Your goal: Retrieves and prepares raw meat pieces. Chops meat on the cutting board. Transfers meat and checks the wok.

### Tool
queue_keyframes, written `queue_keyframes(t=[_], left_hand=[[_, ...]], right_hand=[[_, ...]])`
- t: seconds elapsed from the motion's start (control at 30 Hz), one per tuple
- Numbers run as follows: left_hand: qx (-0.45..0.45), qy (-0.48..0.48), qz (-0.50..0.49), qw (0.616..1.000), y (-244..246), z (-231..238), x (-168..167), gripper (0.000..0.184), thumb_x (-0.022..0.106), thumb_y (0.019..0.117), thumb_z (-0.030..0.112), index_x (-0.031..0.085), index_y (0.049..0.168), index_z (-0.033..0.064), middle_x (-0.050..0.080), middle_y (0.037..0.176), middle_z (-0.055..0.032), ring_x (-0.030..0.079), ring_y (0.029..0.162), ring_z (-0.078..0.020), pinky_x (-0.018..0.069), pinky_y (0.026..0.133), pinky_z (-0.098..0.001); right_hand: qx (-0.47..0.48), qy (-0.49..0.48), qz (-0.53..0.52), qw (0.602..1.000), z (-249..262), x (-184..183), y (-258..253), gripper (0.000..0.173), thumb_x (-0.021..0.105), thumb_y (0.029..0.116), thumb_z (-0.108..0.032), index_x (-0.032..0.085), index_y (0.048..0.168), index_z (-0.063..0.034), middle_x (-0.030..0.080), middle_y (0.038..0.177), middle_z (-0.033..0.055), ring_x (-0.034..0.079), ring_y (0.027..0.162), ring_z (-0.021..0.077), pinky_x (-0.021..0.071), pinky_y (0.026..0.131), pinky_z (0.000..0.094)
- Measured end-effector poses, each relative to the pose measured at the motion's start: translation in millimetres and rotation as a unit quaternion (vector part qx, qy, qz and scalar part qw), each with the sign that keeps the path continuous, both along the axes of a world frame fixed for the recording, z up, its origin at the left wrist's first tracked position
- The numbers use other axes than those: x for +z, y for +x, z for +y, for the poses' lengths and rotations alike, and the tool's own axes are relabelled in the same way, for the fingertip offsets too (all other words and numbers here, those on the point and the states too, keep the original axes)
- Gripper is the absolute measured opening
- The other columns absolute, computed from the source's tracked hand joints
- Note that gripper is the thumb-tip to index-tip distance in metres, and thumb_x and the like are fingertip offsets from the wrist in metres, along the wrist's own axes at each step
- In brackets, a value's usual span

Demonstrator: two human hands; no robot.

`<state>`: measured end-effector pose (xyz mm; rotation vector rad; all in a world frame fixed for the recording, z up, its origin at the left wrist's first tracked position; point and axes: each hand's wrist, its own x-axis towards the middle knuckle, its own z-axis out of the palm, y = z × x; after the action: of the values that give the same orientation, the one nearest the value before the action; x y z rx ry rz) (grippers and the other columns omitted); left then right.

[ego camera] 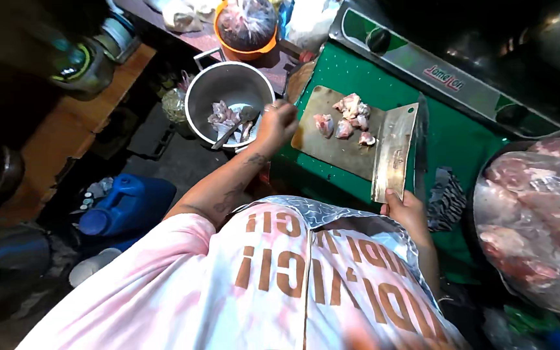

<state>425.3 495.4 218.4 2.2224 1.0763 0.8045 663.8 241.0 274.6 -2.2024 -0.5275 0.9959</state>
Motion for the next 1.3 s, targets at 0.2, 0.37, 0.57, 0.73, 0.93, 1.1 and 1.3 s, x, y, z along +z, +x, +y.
queue_keyframes(t=[0.2, 0.37, 0.57, 0.73, 0.93, 1.1, 1.3], left_hand=[[0.137, -0.006, 0.16, 0.978, -40.0, 49.2, 16.1, 0.048, 0.07, 0.0944, 0.033, 0.066, 0.137, 0.0119, 0.052, 0.153, -0.0177, 0.039, 0.144, -0.0478, 0.035, 0.11, -0.0675], [-0.159, -0.006, 0.122, 0.98, 42.7, 39.9, 6.4, 0.053, 0.071, 0.0871, 0.002, 0.062, 0.139, 0.0067, 0.064, 0.136, -0.0171, 0.053, 0.136, -0.0397, 0.0433, 0.112, -0.0574], [-0.287, -0.036, 0.204, 0.935, 93.6, 45.6, -12.8, 0.039, 0.076, 0.088, 0.011, 0.068, 0.126, 0.0037, 0.068, 0.123, -0.0208, 0.062, 0.122, -0.0401, 0.0479, 0.104, -0.0583], [-0.166, -0.268, -0.001, 0.949, 84.1, 46.7, -5.0, 0.038, 0.079, 0.0912, 0.019, 0.065, 0.119, -0.0038, 0.069, 0.104, -0.0168, 0.067, 0.088, -0.0222, 0.0562, 0.083, -0.0411], [0.1, -0.151, -0.047, 0.982, 16.8, 60.2, 15.9, 0.045, 0.078, 0.0888, 0.022, 0.064, 0.124, -0.0025, 0.07, 0.116, -0.0201, 0.069, 0.107, -0.0288, 0.054, 0.098, -0.0473], [0.215, -0.041, 0.115, 0.969, -28.6, 71.5, 20.0, 0.052, 0.076, 0.0877, 0.03, 0.064, 0.129, 0.0008, 0.056, 0.136, -0.0294, 0.048, 0.132, -0.0488, 0.0383, 0.11, -0.0629], [-0.103, -0.066, 0.11, 0.986, 74.1, 16.7, 12.0, 0.043, 0.069, 0.0959, 0.027, 0.063, 0.125, -0.0045, 0.068, 0.115, -0.0244, 0.067, 0.108, -0.0397, 0.0529, 0.098, -0.0582]], right_hand=[[-0.007, 0.02, -0.014, 1.0, -3.3, -2.9, 6.6, 0.027, 0.047, 0.1114, -0.022, 0.056, 0.118, 0.0019, 0.052, 0.063, 0.0006, 0.053, 0.045, 0.0047, 0.0502, 0.045, 0.0203], [0.001, 0.005, -0.011, 1.0, -4.3, 2.7, 1.1, 0.029, 0.047, 0.1116, -0.022, 0.055, 0.121, 0.0045, 0.051, 0.066, 0.0009, 0.053, 0.047, 0.005, 0.0506, 0.048, 0.0206], [-0.008, -0.004, -0.01, 1.0, -19.2, 3.4, -1.1, 0.029, 0.048, 0.111, -0.021, 0.055, 0.121, 0.0058, 0.051, 0.065, 0.0001, 0.053, 0.047, 0.003, 0.05, 0.048, 0.0188], [-0.048, 0.004, -0.013, 0.999, -35.3, 1.5, 3.9, 0.028, 0.049, 0.1109, -0.021, 0.056, 0.119, 0.0044, 0.051, 0.063, 0.0001, 0.052, 0.046, 0.0041, 0.0499, 0.048, 0.0201], [-0.083, 0.016, -0.022, 0.996, -45.4, 0.2, 12.3, 0.026, 0.049, 0.1108, -0.022, 0.055, 0.115, 0.0035, 0.051, 0.061, -0.0011, 0.052, 0.044, 0.003, 0.0495, 0.046, 0.0187], [-0.081, 0.01, -0.022, 0.996, -42.3, 0.5, 17.1, 0.028, 0.049, 0.1109, -0.025, 0.057, 0.117, 0.0016, 0.052, 0.061, 0.0002, 0.053, 0.044, 0.0053, 0.0504, 0.045, 0.0209], [-0.044, 0.018, -0.023, 0.999, -30.3, 5.6, 11.2, 0.027, 0.05, 0.1106, -0.023, 0.057, 0.115, 0.0033, 0.052, 0.062, -0.0005, 0.053, 0.045, 0.0036, 0.0502, 0.046, 0.0192]])
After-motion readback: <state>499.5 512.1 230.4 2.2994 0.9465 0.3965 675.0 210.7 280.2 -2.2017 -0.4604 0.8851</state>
